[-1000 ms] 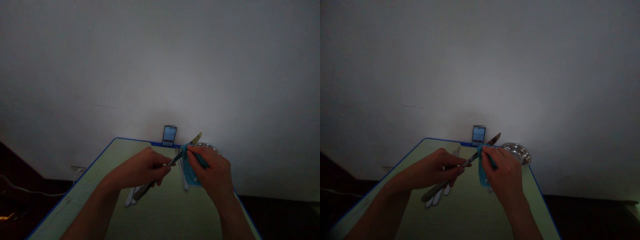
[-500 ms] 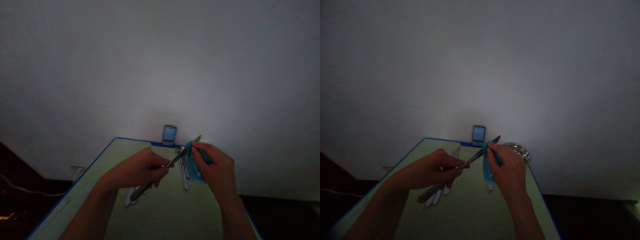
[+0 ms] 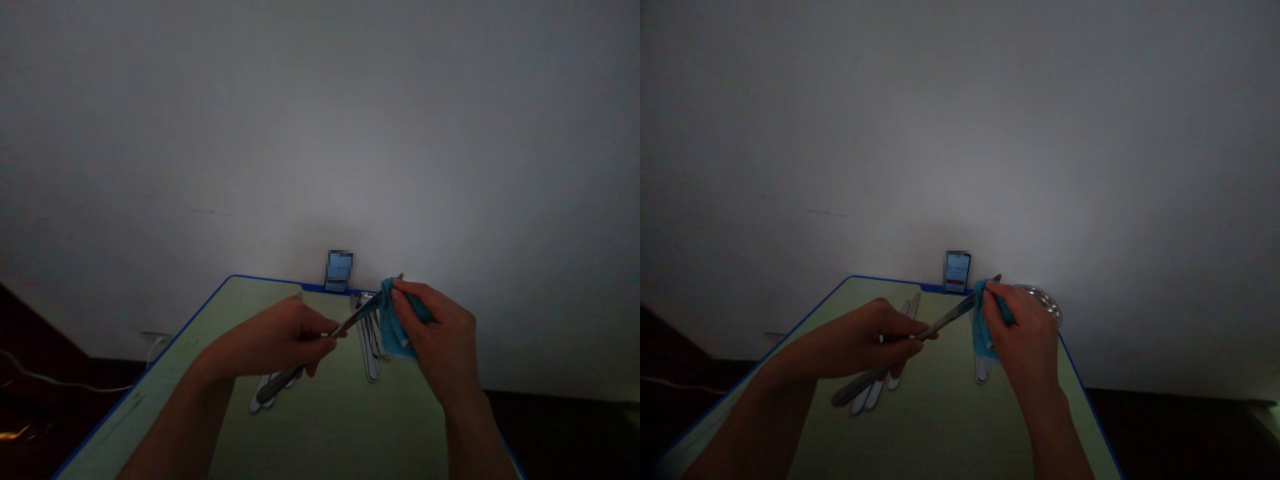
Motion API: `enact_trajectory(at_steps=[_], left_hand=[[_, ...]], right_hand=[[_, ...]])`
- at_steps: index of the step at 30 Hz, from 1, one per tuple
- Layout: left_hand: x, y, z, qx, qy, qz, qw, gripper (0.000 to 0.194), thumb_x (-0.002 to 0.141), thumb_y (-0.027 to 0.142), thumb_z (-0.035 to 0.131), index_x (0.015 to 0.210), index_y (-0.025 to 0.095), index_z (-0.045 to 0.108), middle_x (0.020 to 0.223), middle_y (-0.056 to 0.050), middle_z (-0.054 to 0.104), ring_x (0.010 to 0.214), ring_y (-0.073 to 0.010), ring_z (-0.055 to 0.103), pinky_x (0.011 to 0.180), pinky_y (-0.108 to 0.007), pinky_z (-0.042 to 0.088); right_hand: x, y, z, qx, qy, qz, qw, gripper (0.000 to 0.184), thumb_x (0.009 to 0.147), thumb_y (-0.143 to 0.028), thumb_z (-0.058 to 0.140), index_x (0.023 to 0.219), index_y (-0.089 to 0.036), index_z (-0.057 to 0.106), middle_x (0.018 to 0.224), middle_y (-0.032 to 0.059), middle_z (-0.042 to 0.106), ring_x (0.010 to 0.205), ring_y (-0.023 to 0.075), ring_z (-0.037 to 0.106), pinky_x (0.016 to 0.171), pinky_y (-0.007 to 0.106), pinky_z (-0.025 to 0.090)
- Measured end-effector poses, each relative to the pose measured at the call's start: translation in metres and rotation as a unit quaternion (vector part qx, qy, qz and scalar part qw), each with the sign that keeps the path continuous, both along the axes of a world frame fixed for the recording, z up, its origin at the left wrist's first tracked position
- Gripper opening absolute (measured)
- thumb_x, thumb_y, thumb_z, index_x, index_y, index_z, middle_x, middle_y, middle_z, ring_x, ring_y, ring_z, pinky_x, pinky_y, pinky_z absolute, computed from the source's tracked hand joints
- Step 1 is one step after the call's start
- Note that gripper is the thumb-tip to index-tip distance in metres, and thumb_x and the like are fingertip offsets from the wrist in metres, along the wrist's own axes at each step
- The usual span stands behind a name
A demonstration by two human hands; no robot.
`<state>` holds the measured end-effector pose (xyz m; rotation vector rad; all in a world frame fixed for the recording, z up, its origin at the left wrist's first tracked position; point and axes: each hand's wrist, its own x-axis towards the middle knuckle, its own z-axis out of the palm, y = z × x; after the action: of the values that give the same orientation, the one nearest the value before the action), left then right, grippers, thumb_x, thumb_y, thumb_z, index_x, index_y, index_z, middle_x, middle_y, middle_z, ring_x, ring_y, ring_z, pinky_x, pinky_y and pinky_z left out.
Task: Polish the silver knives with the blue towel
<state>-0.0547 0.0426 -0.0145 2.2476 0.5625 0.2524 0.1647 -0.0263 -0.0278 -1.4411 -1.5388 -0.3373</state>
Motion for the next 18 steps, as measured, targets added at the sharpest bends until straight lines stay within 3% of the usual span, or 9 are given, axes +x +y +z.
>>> enact_trajectory(at_steps=[18], left_hand=[[-0.0051,0.0018,-0.0039,-0.025,-0.035,-0.011,0.999,0.025,0.088,0.028,0.048,0.092,0.015,0.069,0.056,0.001,0.064,0.045,-0.0066,0.053,0.045,-0.014,0.035]], right_hand=[[0.0074,0.0021,-0.0058,0.008,0.039,-0.027,0.999,0.018,0.084,-0.03,0.059,0.097,-0.023,0.069,0.092,0.0022,0.073,0.08,0.0189,0.068,0.077,0.036,0.054]])
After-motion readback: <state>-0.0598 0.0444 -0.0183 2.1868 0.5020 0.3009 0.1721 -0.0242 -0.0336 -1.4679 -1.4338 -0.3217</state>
